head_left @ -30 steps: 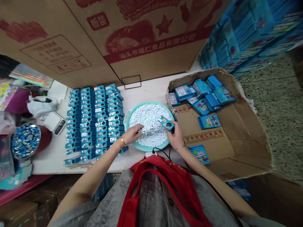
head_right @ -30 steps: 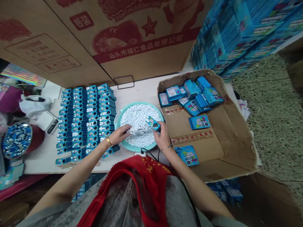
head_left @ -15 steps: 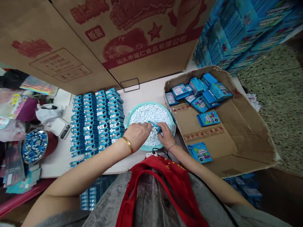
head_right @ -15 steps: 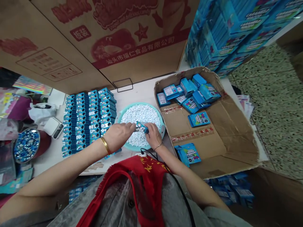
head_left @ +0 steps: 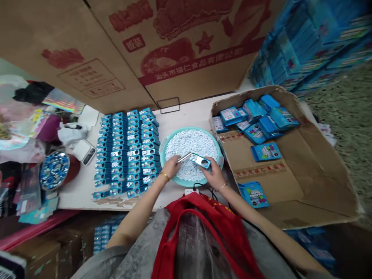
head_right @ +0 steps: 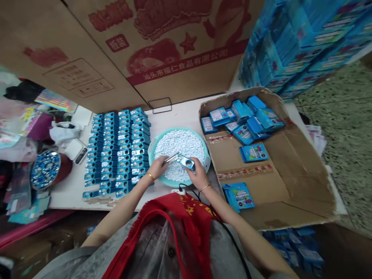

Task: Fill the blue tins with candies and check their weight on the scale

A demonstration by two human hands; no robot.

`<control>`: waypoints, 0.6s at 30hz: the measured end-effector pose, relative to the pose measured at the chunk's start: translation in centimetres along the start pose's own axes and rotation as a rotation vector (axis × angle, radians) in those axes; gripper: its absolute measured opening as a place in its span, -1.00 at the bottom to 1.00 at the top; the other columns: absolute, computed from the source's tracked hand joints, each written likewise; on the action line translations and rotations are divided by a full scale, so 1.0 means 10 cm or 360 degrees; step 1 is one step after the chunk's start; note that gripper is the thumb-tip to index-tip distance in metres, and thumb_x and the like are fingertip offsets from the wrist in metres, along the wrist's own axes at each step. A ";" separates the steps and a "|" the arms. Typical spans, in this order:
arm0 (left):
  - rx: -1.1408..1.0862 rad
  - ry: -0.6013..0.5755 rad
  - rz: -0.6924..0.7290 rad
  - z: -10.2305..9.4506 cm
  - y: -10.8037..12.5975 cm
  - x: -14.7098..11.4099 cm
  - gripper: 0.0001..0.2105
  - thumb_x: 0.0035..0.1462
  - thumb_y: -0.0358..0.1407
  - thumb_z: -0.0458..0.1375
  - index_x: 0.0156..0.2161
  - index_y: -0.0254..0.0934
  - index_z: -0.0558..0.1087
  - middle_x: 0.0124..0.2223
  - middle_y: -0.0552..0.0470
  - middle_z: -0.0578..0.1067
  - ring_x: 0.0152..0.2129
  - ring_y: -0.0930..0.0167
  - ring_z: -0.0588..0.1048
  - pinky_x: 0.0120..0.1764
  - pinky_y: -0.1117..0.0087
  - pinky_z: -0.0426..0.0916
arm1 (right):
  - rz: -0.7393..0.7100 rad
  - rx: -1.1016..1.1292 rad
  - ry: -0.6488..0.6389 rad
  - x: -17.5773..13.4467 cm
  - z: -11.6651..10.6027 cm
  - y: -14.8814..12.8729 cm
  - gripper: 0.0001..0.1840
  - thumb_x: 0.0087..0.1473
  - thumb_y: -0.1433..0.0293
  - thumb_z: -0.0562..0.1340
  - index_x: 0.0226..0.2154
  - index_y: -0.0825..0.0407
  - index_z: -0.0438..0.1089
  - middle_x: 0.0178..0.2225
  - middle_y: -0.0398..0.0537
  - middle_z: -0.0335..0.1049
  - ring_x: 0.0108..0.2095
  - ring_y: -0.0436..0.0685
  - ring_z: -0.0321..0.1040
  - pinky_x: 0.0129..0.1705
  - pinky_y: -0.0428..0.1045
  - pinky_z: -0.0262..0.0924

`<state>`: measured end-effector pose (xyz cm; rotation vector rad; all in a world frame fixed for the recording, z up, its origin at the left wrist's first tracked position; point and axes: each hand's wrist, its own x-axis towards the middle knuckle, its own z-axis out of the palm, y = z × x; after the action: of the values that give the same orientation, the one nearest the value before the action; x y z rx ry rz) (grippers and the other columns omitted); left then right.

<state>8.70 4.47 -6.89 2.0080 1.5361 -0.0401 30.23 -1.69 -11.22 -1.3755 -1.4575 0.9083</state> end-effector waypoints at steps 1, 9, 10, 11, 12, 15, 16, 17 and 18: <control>-0.0011 0.0027 -0.0022 0.06 0.01 -0.04 -0.70 0.19 -0.41 0.08 0.04 -0.35 0.36 -0.02 -0.20 0.48 -0.02 0.23 0.46 0.04 0.14 0.37 | 0.0020 -0.0001 0.0012 -0.03 0.00 0.00 -0.66 0.11 0.20 0.23 -0.08 -0.02 0.28 -0.19 0.01 0.43 -0.17 0.21 0.41 -0.11 0.11 0.34; -0.0176 0.0409 0.0591 0.11 0.29 -0.65 -0.29 0.29 0.00 -0.08 0.38 -0.28 -0.22 0.39 -0.24 -0.01 0.37 0.20 -0.18 0.32 0.04 -0.03 | -0.0051 0.0100 -0.0328 -0.25 0.09 -0.12 -0.66 0.07 0.23 0.24 -0.08 -0.05 0.32 -0.18 0.02 0.45 -0.18 0.25 0.41 -0.12 0.16 0.34; -0.0120 0.0395 0.0636 0.12 0.32 -0.73 -0.27 0.29 0.02 -0.09 0.38 -0.29 -0.24 0.39 -0.25 -0.02 0.37 0.18 -0.27 0.33 0.02 -0.06 | -0.0082 0.0138 -0.0389 -0.27 0.12 -0.15 -0.64 0.06 0.23 0.24 -0.07 -0.04 0.31 -0.18 0.02 0.46 -0.19 0.25 0.42 -0.13 0.16 0.34; -0.0059 0.0387 0.0650 0.12 0.35 -0.82 -0.26 0.28 0.03 -0.10 0.38 -0.31 -0.25 0.39 -0.26 -0.02 0.37 0.16 -0.33 0.33 -0.01 -0.09 | -0.0107 0.0170 -0.0442 -0.29 0.15 -0.17 -0.62 0.04 0.24 0.25 -0.06 -0.04 0.30 -0.17 0.02 0.46 -0.20 0.24 0.42 -0.13 0.15 0.35; 0.0003 0.0384 0.0644 0.13 0.37 -0.90 -0.27 0.29 0.03 -0.11 0.38 -0.32 -0.26 0.39 -0.27 -0.02 0.36 0.15 -0.36 0.33 -0.05 -0.12 | -0.0125 0.0196 -0.0489 -0.31 0.18 -0.20 -0.60 0.03 0.24 0.25 -0.06 -0.04 0.30 -0.17 0.01 0.46 -0.20 0.24 0.42 -0.13 0.15 0.35; 0.0140 0.0351 0.0627 0.10 0.41 -1.12 -0.27 0.30 0.01 -0.14 0.39 -0.29 -0.33 0.39 -0.28 -0.01 0.36 0.12 -0.30 0.31 -0.16 -0.27 | -0.0140 0.0246 -0.0628 -0.37 0.28 -0.31 -0.61 0.03 0.27 0.23 -0.05 -0.04 0.29 -0.15 0.01 0.46 -0.19 0.23 0.42 -0.12 0.15 0.35; 0.0155 0.0333 0.0640 0.08 0.41 -1.19 -0.27 0.30 0.01 -0.13 0.39 -0.27 -0.35 0.39 -0.27 0.01 0.36 0.11 -0.26 0.30 -0.18 -0.31 | -0.0151 0.0262 -0.0665 -0.39 0.31 -0.35 -0.62 0.04 0.28 0.22 -0.06 -0.03 0.29 -0.15 0.01 0.46 -0.18 0.22 0.42 -0.11 0.15 0.35; 0.0151 0.0325 0.0653 0.05 0.41 -1.26 -0.26 0.30 0.01 -0.12 0.39 -0.26 -0.37 0.38 -0.26 0.02 0.36 0.11 -0.24 0.29 -0.20 -0.33 | -0.0169 0.0277 -0.0692 -0.40 0.33 -0.40 -0.62 0.04 0.28 0.22 -0.06 -0.03 0.29 -0.15 0.01 0.46 -0.17 0.22 0.42 -0.10 0.15 0.34; 0.0129 0.0343 0.0656 0.01 0.40 -1.32 -0.25 0.30 0.01 -0.11 0.39 -0.25 -0.38 0.38 -0.26 0.03 0.36 0.11 -0.23 0.30 -0.19 -0.32 | -0.0190 0.0288 -0.0711 -0.42 0.34 -0.44 -0.62 0.03 0.28 0.22 -0.06 -0.02 0.28 -0.15 0.02 0.46 -0.16 0.22 0.41 -0.10 0.14 0.34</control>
<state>7.91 -7.63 -0.35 2.4211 1.2278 0.2915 25.46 -6.05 -8.68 -0.9786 -1.7169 1.2917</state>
